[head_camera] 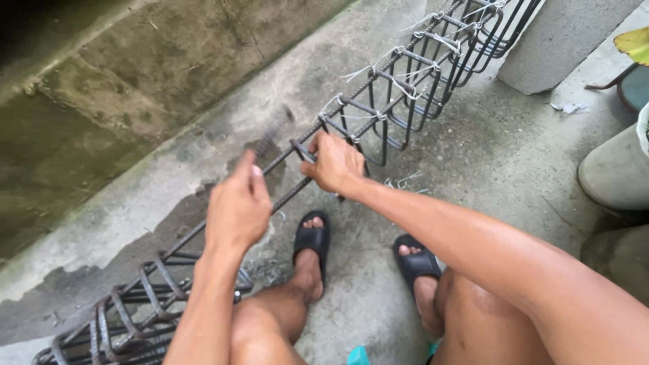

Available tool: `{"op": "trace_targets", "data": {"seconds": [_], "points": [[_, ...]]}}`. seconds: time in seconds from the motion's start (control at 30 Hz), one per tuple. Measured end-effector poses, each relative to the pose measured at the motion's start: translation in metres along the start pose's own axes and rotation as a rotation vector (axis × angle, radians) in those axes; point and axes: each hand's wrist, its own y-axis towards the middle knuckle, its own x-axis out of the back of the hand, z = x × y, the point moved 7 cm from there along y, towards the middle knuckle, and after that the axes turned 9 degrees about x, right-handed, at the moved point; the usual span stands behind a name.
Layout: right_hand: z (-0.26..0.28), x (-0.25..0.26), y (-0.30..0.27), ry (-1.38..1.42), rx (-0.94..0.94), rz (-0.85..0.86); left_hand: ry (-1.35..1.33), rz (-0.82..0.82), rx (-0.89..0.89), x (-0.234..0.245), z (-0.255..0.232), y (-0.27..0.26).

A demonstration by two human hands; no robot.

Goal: Tying rebar intersections using wire ties and a manual twisting hook tool

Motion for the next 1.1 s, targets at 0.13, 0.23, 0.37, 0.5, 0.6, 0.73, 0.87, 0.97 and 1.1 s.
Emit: {"op": "trace_targets", "data": {"seconds": [0.13,0.23,0.37,0.5,0.6,0.73,0.87,0.97,1.1], "points": [[0.004,0.005,-0.004,0.021,-0.082,0.042,0.184,0.361,0.219,-0.013,0.000,-0.003],[0.003,0.002,-0.002,0.009,-0.101,0.030,0.119,0.172,0.157,0.001,-0.005,0.000],[-0.002,-0.003,0.005,-0.009,-0.104,0.011,0.116,0.151,0.132,-0.001,-0.005,-0.002],[0.005,0.003,-0.001,0.026,-0.102,0.039,0.186,0.318,0.218,-0.018,0.021,-0.003],[0.002,0.005,-0.004,0.017,-0.113,0.024,0.092,0.126,0.171,0.000,0.010,0.000],[0.001,0.005,-0.003,0.029,-0.096,0.025,0.115,0.196,0.230,-0.008,0.012,-0.001],[-0.011,0.001,0.004,0.041,-0.085,0.031,0.300,0.325,0.317,-0.015,0.015,-0.003],[-0.005,0.011,-0.003,0.150,-0.037,0.046,0.249,0.184,0.318,-0.006,0.014,0.001],[-0.004,0.037,-0.008,0.427,0.107,-0.047,0.102,-0.148,0.041,0.024,-0.008,-0.008]]}}
